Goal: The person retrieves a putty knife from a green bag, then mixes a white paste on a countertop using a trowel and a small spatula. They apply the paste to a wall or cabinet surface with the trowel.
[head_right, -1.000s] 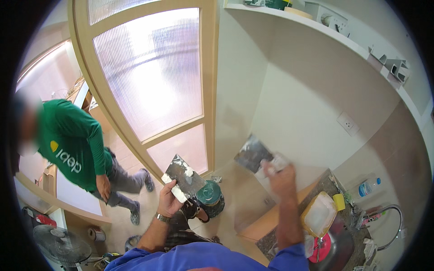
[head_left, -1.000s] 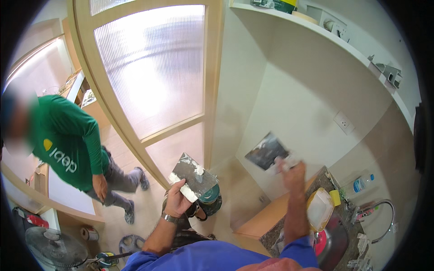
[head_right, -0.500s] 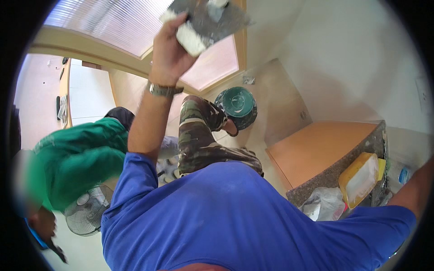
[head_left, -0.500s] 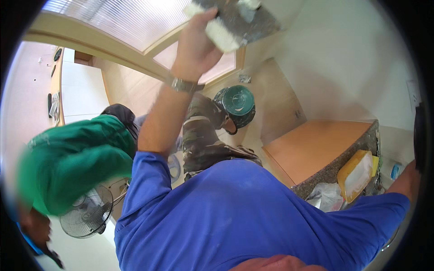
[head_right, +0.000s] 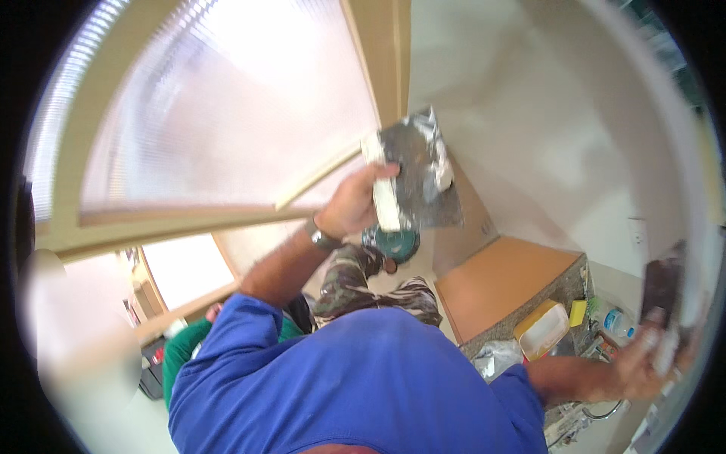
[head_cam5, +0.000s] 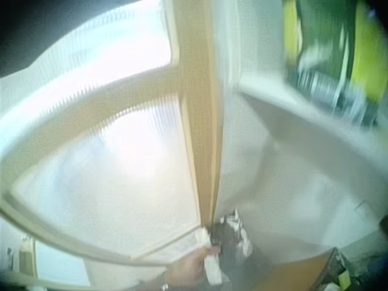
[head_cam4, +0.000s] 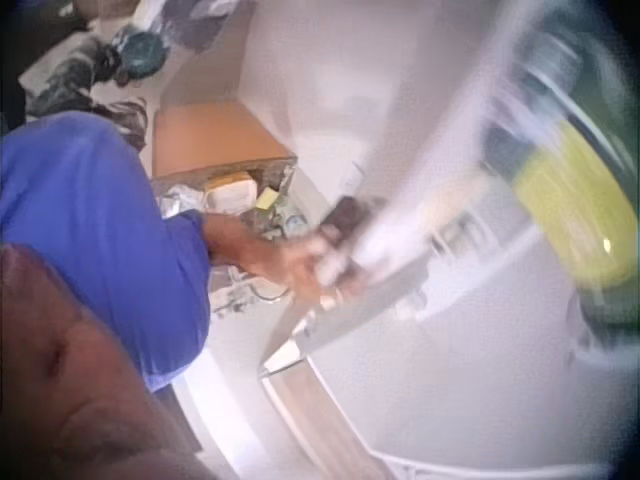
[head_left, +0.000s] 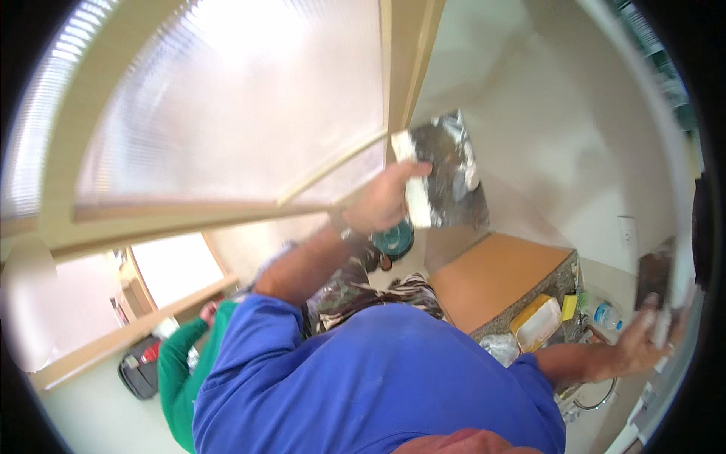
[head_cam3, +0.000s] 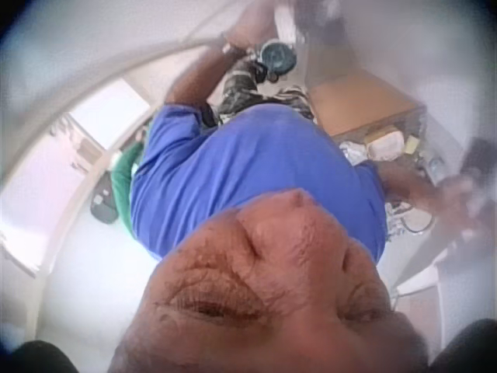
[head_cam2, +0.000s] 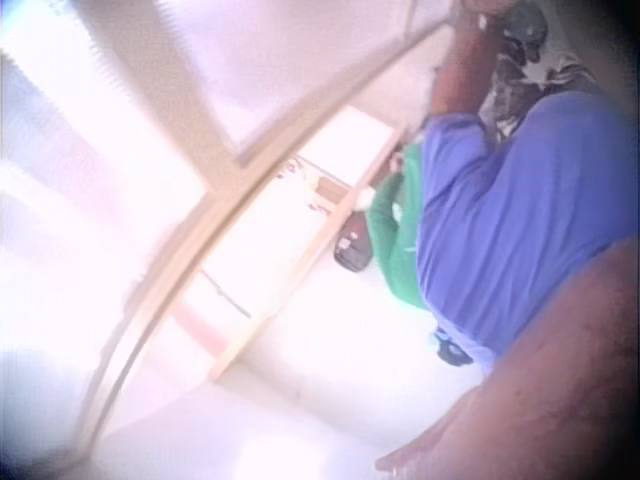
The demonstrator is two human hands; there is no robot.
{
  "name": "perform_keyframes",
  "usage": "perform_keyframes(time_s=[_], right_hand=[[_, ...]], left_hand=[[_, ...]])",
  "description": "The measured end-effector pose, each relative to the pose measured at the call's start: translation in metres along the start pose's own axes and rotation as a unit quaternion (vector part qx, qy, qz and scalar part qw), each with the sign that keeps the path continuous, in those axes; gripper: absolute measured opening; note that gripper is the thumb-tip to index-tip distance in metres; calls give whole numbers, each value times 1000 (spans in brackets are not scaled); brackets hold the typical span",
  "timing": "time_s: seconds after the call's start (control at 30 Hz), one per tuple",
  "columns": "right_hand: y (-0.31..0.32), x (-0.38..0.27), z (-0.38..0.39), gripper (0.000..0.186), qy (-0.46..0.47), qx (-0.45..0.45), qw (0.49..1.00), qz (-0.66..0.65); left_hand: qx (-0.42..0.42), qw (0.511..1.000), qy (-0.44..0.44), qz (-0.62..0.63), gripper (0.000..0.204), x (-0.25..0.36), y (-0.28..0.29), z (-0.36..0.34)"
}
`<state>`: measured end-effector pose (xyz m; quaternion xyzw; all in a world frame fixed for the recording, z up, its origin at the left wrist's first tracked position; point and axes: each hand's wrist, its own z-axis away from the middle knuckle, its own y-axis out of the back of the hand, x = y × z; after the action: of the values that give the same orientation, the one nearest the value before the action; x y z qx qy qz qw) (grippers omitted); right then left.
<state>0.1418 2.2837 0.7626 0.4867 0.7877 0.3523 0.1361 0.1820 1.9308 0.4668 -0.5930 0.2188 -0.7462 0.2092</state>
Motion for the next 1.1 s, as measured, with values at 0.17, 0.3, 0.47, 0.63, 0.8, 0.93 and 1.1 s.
perform_keyframes(time_s=[0.17, 0.3, 0.47, 0.63, 0.8, 0.93, 1.1], right_hand=[[-22, -31, -7, 35, -57, -5, 997, -55], [3, -39, 14, 29, -124, 20, 991, -42], [3, -46, 16, 54, -193, 23, 978, -81], [13, -41, 18, 58, -173, -9, 983, -54], [21, -50, 12, 62, -173, -40, 982, -69], [20, -52, 12, 57, -182, -42, 980, -66], [21, -54, 6, 51, -182, -41, 980, -64]], left_hand=[[-52, 964, 117, 234, 41, 119, -57, -4], [-93, 962, 113, 232, 41, 139, -87, 16], [-127, 960, 120, 219, 43, 162, -90, 13], [-141, 966, 103, 192, 46, 175, -109, 21], [-160, 963, 123, 180, 40, 187, -109, 26], [-172, 957, 137, 190, 40, 201, -120, 22], [-165, 959, 163, 166, 42, 202, -114, 15]])
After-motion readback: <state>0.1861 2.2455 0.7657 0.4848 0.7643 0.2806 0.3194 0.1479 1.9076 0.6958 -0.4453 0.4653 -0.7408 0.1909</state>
